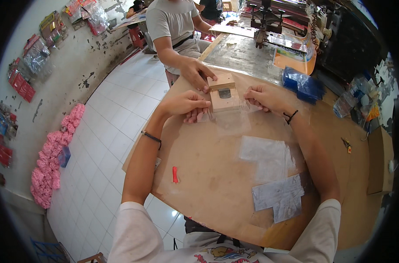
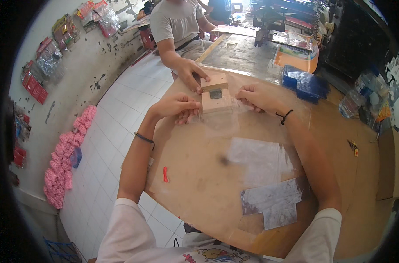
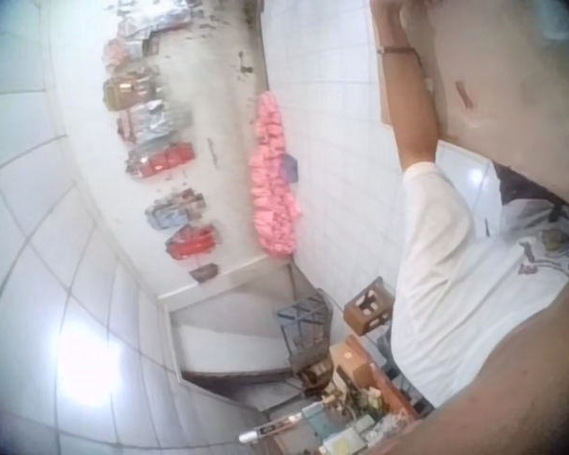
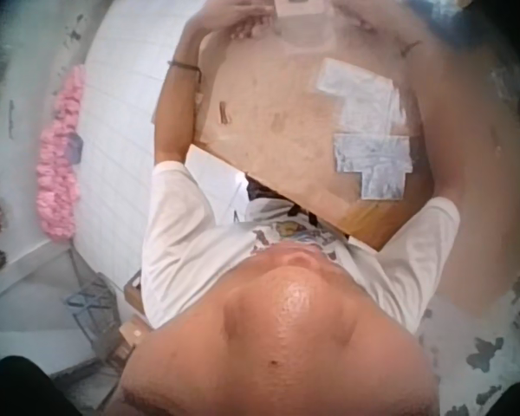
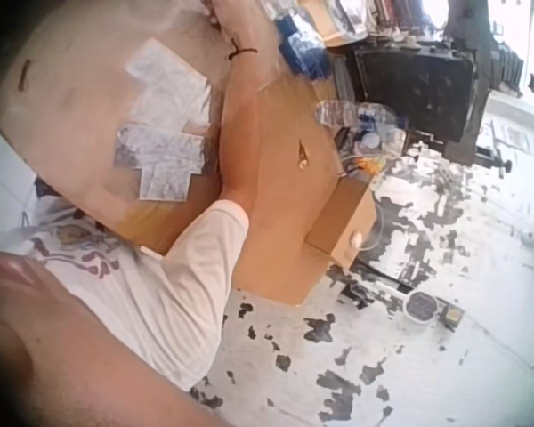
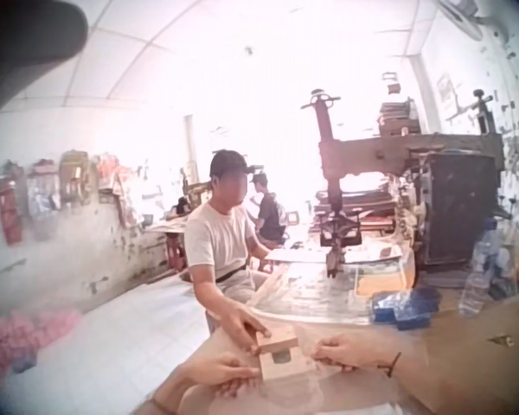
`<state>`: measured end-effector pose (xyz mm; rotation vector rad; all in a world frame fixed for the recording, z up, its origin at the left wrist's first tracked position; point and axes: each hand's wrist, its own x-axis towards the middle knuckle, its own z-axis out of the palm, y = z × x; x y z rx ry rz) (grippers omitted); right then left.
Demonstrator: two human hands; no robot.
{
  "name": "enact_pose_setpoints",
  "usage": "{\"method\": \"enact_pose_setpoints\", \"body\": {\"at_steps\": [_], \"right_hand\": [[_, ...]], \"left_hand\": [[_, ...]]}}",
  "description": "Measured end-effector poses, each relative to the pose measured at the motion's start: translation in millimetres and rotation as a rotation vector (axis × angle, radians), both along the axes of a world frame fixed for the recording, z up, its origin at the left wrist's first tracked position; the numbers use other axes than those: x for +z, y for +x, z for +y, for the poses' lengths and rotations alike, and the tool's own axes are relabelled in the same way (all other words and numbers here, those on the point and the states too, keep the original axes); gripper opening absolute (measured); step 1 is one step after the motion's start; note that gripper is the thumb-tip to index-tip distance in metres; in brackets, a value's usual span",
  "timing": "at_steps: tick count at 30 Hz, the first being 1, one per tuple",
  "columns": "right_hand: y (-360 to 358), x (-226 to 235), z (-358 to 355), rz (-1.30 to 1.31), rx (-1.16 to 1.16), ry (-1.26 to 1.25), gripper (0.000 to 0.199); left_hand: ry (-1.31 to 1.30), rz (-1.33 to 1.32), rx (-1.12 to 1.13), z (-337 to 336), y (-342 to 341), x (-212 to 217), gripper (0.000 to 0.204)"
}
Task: The person places grey foam sheets into small plastic bags by hand, using a wooden jig to hold the bags open while sliding the foam inside.
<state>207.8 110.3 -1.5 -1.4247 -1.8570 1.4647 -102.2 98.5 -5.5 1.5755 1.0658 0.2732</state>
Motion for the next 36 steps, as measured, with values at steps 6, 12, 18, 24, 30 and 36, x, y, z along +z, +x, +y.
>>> {"method": "enact_pose_setpoints", "body": {"at_steps": [6,12,18,24,30,36], "right_hand": [[-8.5,-11.0,2.6,0.107,-0.145,0.046,0.022],[-4.6,-24.9,7.3,0.205,-0.153,0.225,0.026],[-2.3,-31.0,10.2,0.274,-0.138,0.243,0.028],[0.5,-30.0,10.9,0.254,-0.117,0.231,0.029],[-2.0,-30.3,10.1,0.261,-0.131,0.203,0.029],[-5.6,-31.3,10.0,0.260,-0.129,0.217,0.030]], "left_hand": [[-0.009,-0.042,0.080,2.1,-3.1,-2.7,0.039],[-0.009,-0.080,0.124,2.9,-3.2,-3.9,0.037],[-0.041,-0.101,0.146,4.4,-5.7,-7.9,0.038],[-0.071,-0.104,0.147,5.2,-6.0,-8.0,0.035],[-0.087,-0.124,0.132,4.9,-7.0,-7.3,0.034],[-0.076,-0.119,0.127,5.1,-11.0,-8.3,0.033]]}}
